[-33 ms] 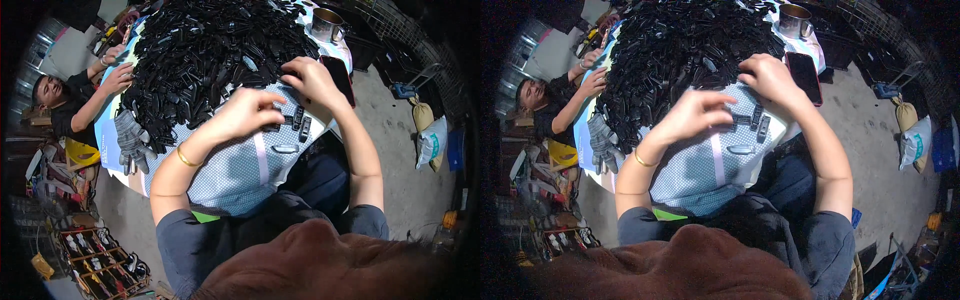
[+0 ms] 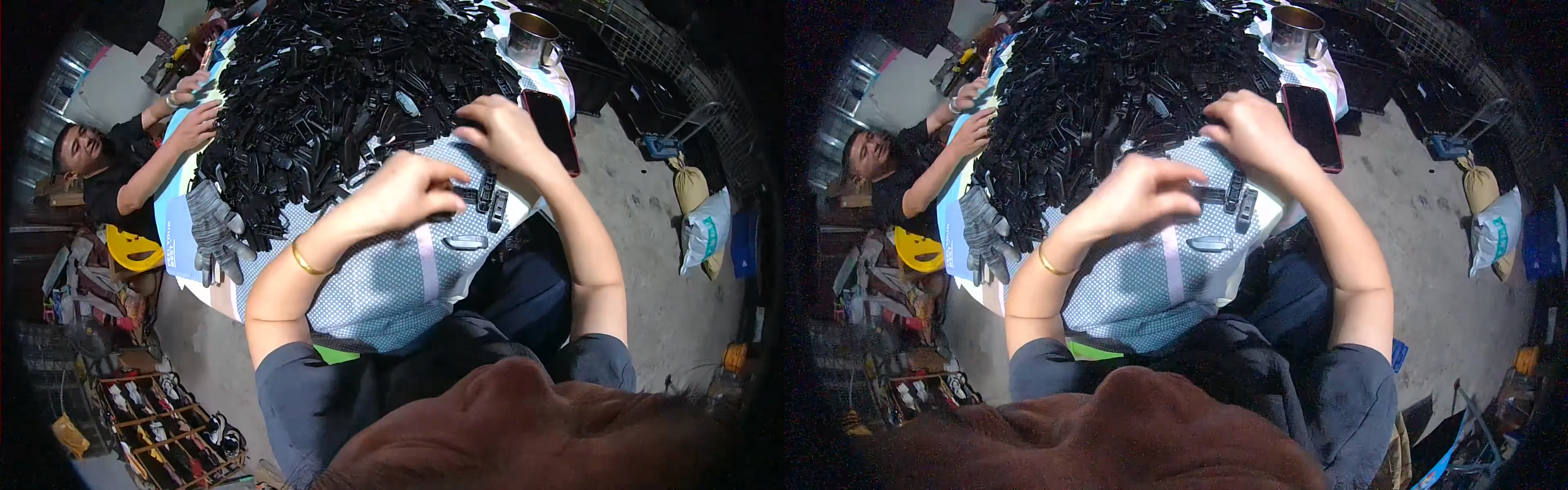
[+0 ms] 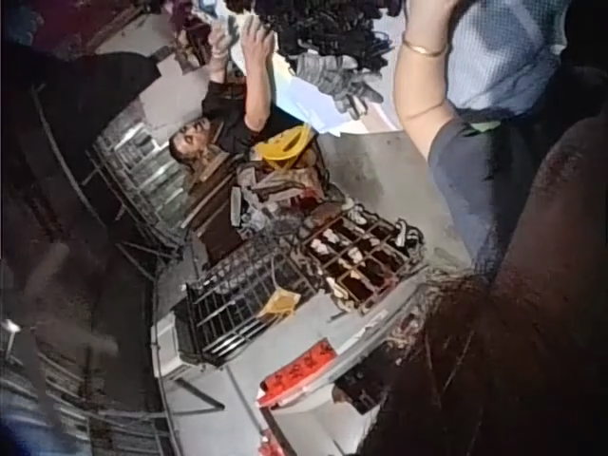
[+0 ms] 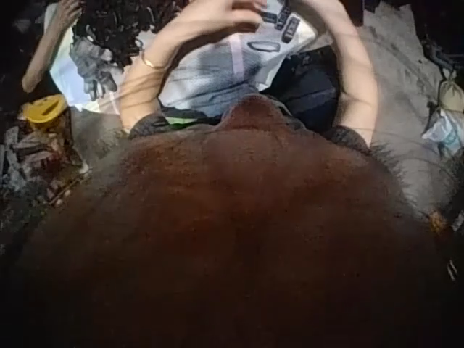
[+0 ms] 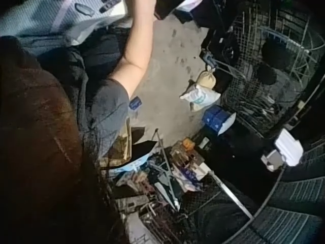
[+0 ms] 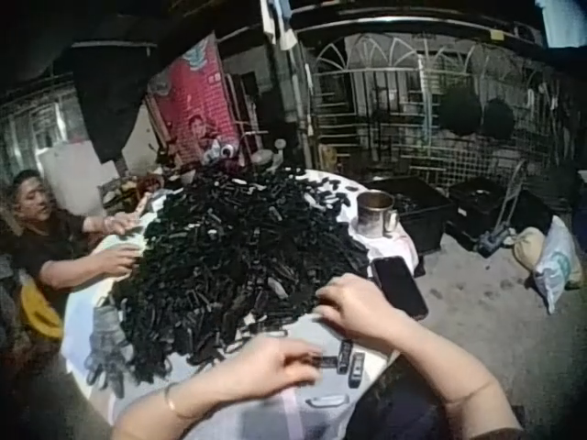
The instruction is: Inspecting and sorting small black plastic components on a table.
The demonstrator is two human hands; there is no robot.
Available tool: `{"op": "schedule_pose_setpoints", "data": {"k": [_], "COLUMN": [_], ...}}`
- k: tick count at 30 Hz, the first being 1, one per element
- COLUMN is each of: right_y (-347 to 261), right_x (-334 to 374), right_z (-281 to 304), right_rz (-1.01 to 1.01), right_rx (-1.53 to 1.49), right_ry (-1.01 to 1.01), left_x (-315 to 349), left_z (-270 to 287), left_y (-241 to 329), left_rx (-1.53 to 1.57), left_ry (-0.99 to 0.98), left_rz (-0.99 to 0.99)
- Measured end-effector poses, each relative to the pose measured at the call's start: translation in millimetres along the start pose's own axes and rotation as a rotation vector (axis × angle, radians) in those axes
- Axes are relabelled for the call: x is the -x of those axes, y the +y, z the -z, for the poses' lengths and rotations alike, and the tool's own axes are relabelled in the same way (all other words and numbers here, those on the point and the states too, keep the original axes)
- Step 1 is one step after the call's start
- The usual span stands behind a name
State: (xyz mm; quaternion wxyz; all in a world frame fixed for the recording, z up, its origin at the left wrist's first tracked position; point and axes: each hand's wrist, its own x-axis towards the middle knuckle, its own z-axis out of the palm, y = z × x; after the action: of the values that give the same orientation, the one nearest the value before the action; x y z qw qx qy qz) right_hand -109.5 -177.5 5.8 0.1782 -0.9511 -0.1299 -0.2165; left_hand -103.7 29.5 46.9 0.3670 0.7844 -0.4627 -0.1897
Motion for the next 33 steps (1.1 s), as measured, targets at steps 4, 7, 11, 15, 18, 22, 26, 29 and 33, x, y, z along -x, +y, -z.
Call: {"op": "schedule_pose_setpoints", "data": {"k": [4, 7, 11, 15, 18, 22, 26, 29, 33], "right_y": [-7, -3, 0, -2, -1, -9, -15, -17, -23], "right_x": [4, 4, 5, 1, 1, -3, -3, -1, 1], "right_z": [-27, -33, -25, -15, -13, -15, -26, -32, -30], "right_rz": [0.082, 0.023, 0.027, 0.007, 0.001, 0.095, 0.081, -0.093, -0.133], "right_rx": [0.223, 0.257, 0.124, -0.075, -0.196, -0.483, -0.648, -0.735, -0.769], "right_ry": [0.025, -0.005, 0.052, 0.250, 0.284, 0.388, 0.346, 0.235, 0.224], "left_x": [-10, -38, -76, -81, -72, -45, -35, -31, -26], "left_z": [-7, 2, 18, 40, 34, 15, 10, 13, 14], "left_y": [-11, -34, -66, -79, -72, -41, -42, -46, -50], "left_rx": [-0.111, -0.385, -1.059, -1.114, -0.998, -0.447, 0.014, 0.436, 0.909], "left_ry": [-0.030, 0.275, 0.630, 0.447, 0.537, 0.446, 0.504, 0.476, 0.320], "left_rz": [-0.114, -0.202, -0.357, -0.167, -0.226, -0.228, -0.058, 0.128, 0.028]}}
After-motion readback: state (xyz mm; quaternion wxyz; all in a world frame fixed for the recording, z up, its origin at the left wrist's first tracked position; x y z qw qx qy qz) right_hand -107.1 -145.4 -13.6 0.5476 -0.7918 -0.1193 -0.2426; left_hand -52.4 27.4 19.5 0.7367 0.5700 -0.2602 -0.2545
